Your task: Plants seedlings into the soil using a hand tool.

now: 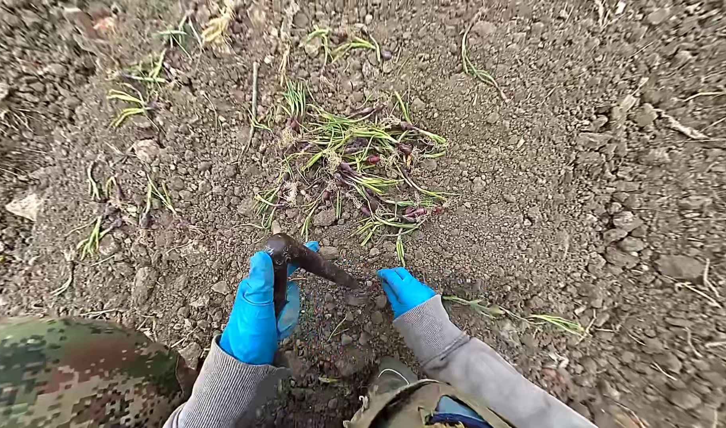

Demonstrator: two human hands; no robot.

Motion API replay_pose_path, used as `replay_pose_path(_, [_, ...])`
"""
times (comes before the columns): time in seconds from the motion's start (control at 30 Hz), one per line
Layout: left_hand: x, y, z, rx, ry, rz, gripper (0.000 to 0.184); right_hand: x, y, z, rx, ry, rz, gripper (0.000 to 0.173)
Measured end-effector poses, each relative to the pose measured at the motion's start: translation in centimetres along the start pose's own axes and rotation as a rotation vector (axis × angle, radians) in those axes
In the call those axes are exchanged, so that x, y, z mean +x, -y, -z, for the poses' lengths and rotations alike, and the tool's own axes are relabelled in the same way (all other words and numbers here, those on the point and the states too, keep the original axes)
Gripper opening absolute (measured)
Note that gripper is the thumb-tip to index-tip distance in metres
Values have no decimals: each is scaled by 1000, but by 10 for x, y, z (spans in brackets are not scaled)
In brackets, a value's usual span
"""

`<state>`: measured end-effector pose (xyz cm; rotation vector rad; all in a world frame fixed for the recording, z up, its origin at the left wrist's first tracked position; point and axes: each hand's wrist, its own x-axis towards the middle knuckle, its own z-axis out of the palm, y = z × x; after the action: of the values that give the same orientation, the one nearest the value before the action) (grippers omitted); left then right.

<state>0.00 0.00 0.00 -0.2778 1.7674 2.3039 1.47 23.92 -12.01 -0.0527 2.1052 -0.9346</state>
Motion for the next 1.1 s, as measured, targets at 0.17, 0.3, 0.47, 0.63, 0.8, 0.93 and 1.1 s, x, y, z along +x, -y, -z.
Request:
replay_pose_path(0.17, [-6, -41, -44, 340, -56, 105, 41, -10, 7, -4, -101, -64, 45, 37])
replay_pose_path(0.3, [-16, 78, -27, 460, -277, 414, 43, -16, 24, 3, -310, -485, 375, 37])
replay_pose_path(0.47, [-19, 37, -17, 204, -406, 427, 53, 39, 48, -19, -529, 229, 140, 72])
replay_pose_path(0.63, [-24, -19, -7, 410, -222, 146, 54, 28, 22, -40, -454, -290, 404, 51])
replay_pose_path(0.8, [-13, 41, 2, 538, -342, 261, 36, 85, 13, 75, -457, -282, -77, 89])
replay_pose_path(0.93, [-11, 41, 6, 574, -318, 302, 34, 108, 20, 130, -402, 27, -59, 53])
replay_pose_path(1.1, [6, 34, -17, 744, -473, 472, 30, 106, 93, 164, -437, -263, 297, 44])
